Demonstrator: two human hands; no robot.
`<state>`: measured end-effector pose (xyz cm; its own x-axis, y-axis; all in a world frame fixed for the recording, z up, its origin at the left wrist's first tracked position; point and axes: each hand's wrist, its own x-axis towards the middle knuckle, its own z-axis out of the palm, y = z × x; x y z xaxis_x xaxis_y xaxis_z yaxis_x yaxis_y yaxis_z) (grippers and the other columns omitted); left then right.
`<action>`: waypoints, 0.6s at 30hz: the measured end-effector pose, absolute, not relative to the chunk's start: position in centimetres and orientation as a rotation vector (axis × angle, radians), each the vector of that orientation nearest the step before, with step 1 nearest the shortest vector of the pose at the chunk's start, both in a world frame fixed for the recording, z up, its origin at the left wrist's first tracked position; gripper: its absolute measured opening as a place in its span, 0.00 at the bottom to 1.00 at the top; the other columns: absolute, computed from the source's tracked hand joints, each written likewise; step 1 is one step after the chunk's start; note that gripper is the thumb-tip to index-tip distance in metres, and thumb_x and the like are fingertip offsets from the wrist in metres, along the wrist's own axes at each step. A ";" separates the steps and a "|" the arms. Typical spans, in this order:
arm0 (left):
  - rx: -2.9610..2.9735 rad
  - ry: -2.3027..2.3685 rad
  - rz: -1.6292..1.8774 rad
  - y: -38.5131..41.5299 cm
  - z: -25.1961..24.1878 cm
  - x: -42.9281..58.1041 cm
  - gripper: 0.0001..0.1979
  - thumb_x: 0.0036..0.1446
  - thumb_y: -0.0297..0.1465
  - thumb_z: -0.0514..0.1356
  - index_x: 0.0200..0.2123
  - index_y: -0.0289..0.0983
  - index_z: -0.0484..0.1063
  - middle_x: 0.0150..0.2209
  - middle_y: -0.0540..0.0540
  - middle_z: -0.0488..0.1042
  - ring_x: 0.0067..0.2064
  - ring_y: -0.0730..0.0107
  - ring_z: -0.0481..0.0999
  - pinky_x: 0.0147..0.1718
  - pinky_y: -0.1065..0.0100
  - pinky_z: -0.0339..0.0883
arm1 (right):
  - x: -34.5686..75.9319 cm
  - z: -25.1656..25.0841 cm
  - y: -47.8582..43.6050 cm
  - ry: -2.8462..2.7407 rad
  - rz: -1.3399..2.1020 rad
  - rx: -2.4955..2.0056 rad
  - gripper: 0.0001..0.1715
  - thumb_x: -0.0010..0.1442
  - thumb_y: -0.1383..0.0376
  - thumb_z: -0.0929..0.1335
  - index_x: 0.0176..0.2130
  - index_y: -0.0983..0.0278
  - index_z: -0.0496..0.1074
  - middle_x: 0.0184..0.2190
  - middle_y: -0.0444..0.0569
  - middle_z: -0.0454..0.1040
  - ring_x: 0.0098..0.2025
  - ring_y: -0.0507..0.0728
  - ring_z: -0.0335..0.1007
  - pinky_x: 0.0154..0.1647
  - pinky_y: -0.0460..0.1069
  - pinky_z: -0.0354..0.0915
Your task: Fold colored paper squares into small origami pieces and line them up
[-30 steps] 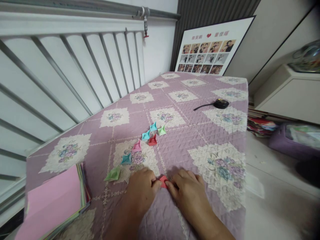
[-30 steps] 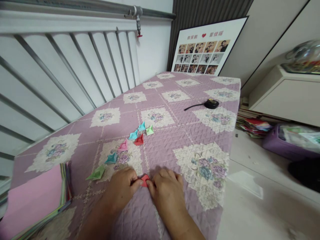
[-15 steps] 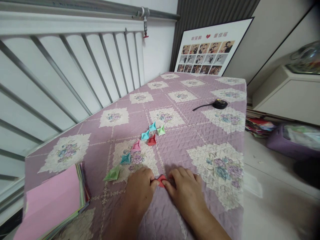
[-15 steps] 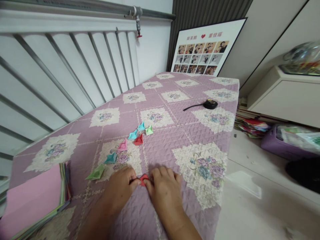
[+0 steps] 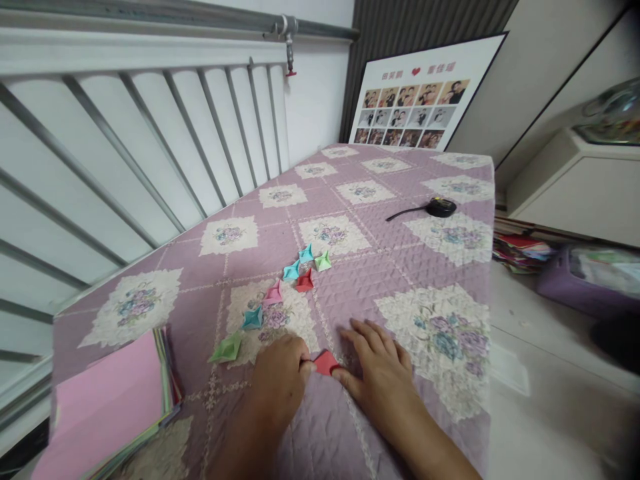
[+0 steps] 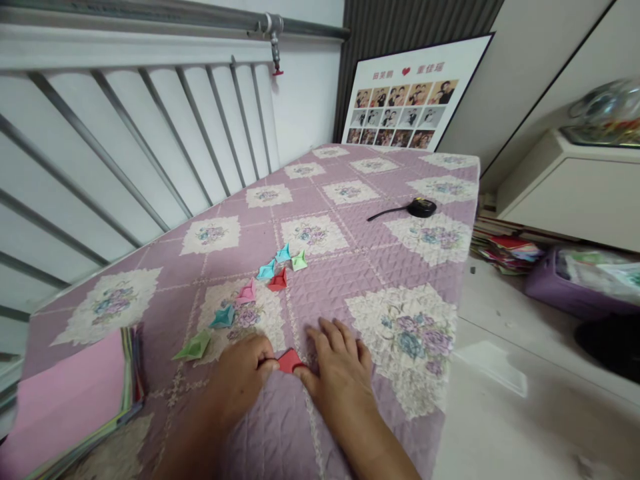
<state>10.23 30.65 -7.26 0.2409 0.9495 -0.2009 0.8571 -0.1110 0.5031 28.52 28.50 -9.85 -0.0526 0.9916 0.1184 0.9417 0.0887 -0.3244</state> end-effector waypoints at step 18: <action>1.999 1.597 0.250 30.8 -7.3 9.9 0.04 0.52 0.25 0.56 0.27 0.39 0.68 0.30 0.51 0.70 0.34 0.69 0.67 0.33 0.68 0.54 | 26.7 -8.4 28.4 -2.079 0.559 -1.612 0.12 0.50 0.69 0.73 0.36 0.56 0.75 0.36 0.45 0.74 0.42 0.59 0.67 0.44 0.54 0.59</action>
